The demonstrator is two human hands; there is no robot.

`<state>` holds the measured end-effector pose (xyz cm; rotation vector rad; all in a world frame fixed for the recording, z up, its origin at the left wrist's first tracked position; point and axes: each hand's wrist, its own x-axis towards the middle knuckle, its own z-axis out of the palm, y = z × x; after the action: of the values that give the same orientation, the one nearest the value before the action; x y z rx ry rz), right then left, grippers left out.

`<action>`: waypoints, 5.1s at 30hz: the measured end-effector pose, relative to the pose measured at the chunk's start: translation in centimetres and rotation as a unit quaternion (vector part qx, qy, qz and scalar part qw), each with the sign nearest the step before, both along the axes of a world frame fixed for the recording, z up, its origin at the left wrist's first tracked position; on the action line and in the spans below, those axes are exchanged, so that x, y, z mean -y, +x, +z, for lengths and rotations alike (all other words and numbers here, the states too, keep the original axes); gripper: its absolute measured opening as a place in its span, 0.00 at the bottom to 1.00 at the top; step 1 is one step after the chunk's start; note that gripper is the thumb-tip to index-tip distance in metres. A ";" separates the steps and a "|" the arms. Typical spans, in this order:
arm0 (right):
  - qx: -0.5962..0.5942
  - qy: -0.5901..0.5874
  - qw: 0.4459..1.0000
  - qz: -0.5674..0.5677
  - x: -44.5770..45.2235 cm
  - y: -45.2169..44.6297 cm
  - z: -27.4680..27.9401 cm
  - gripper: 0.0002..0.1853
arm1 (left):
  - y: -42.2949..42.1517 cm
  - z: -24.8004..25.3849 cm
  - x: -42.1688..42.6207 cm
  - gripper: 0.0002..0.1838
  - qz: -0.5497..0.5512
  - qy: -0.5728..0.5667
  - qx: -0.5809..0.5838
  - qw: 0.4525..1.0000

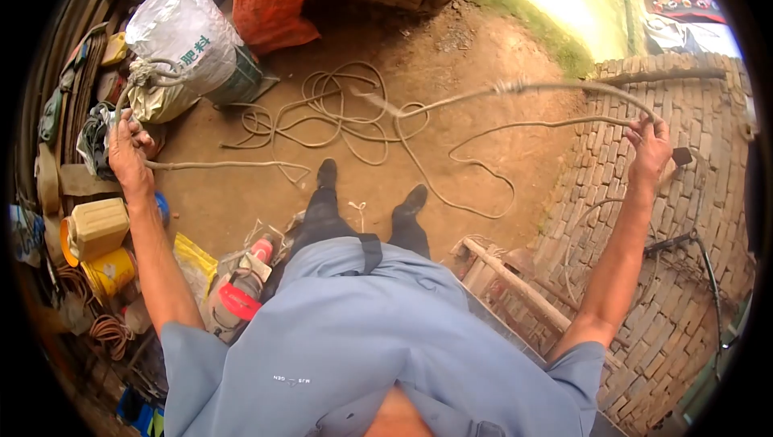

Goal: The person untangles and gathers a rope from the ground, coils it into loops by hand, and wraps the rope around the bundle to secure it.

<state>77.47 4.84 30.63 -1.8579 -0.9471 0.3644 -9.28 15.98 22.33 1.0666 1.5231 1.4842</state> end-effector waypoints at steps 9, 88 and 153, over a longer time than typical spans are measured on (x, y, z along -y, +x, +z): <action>0.223 0.002 0.964 -0.144 1.0 9.8 4.9 0.11 | -3.7 -0.2 0.1 0.21 0.070 0.029 -0.029 0.997; 0.126 -0.331 0.842 0.406 -7.7 -39.4 -82.2 0.08 | 3.9 -27.4 18.5 0.18 0.283 -0.321 -0.111 0.897; -0.404 0.224 0.771 0.439 -4.5 -36.2 4.1 0.14 | 28.0 4.1 10.1 0.13 -0.430 -0.179 0.160 0.870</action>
<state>41.27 9.32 34.68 -0.5652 -1.0755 1.2592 18.70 5.91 26.40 1.0042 0.8370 0.6658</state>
